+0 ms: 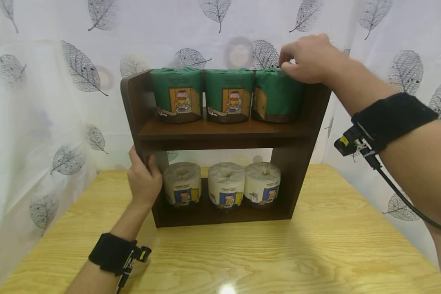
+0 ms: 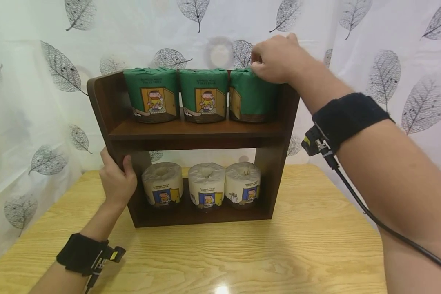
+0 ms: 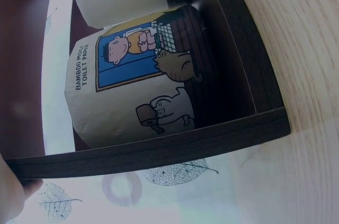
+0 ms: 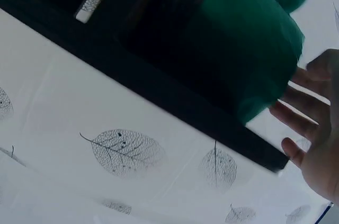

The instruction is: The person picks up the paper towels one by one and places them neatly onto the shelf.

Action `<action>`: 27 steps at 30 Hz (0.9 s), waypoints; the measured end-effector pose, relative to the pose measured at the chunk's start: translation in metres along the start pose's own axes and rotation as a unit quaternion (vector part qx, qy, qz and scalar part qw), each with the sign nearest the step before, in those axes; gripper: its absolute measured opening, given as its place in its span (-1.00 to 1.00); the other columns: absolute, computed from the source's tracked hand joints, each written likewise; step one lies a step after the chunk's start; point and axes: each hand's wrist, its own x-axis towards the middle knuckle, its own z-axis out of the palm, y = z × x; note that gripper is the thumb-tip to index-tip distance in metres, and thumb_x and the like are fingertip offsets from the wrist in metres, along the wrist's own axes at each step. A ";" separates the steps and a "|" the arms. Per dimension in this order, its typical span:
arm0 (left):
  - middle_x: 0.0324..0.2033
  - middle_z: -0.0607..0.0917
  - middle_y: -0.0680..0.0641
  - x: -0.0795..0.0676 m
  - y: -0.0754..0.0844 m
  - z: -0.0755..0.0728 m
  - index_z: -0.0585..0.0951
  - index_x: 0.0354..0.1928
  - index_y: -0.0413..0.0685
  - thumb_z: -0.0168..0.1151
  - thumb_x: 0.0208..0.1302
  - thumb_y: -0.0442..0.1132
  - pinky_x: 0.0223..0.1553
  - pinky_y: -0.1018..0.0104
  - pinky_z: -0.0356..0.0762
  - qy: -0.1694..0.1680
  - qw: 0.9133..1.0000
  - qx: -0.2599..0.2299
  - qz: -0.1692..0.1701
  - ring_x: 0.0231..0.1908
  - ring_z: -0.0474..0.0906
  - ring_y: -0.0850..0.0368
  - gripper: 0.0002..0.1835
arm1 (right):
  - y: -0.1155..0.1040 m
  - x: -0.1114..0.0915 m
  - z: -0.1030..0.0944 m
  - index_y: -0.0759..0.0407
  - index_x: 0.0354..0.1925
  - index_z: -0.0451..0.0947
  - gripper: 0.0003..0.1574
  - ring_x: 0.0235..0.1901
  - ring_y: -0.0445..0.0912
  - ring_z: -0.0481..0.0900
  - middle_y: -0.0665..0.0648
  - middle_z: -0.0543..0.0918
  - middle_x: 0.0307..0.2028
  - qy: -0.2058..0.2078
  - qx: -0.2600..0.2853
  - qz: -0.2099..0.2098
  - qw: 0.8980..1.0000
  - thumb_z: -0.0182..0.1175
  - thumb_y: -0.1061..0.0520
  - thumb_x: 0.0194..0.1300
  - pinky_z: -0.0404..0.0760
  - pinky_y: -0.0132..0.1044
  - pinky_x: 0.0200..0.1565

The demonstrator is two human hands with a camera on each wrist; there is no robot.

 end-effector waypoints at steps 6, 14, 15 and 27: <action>-0.44 0.58 -0.44 -0.004 0.000 0.002 0.25 0.18 -0.27 0.03 0.29 -0.24 -0.58 -0.21 0.46 -0.001 1.000 -0.003 -0.003 -0.50 0.54 -0.35 -0.54 | -0.027 0.005 0.013 0.23 0.03 0.39 -0.16 -0.14 0.21 0.38 0.32 0.53 -0.12 -0.019 -0.031 0.040 0.999 -0.48 -0.37 0.38 0.11 0.25 0.01; -0.43 0.58 -0.43 -0.001 0.001 0.003 0.24 0.20 -0.28 0.03 0.29 -0.24 -0.56 -0.23 0.44 0.008 1.000 -0.005 0.007 -0.48 0.53 -0.35 -0.52 | -0.048 0.006 0.023 0.26 -0.18 0.32 -0.34 -0.30 0.18 0.32 0.27 0.43 -0.37 -0.023 -0.069 0.074 0.995 -0.42 -0.26 0.42 0.05 0.18 -0.11; -0.43 0.58 -0.43 -0.001 0.001 0.003 0.25 0.19 -0.27 0.02 0.29 -0.23 -0.56 -0.23 0.44 0.009 1.000 -0.005 0.007 -0.48 0.53 -0.35 -0.53 | -0.049 0.006 0.024 0.26 -0.21 0.32 -0.39 -0.31 0.17 0.31 0.27 0.43 -0.39 -0.019 -0.066 0.076 0.995 -0.38 -0.22 0.43 0.03 0.17 -0.12; -0.45 0.57 -0.44 0.002 -0.003 0.002 0.26 0.17 -0.29 0.04 0.28 -0.24 -0.55 -0.24 0.43 0.011 1.000 -0.001 0.004 -0.48 0.52 -0.37 -0.53 | -0.037 0.013 0.024 0.22 0.03 0.34 -0.55 -0.14 0.18 0.35 0.27 0.49 -0.12 -0.032 0.008 0.071 0.997 -0.23 -0.06 0.42 0.01 0.23 -0.04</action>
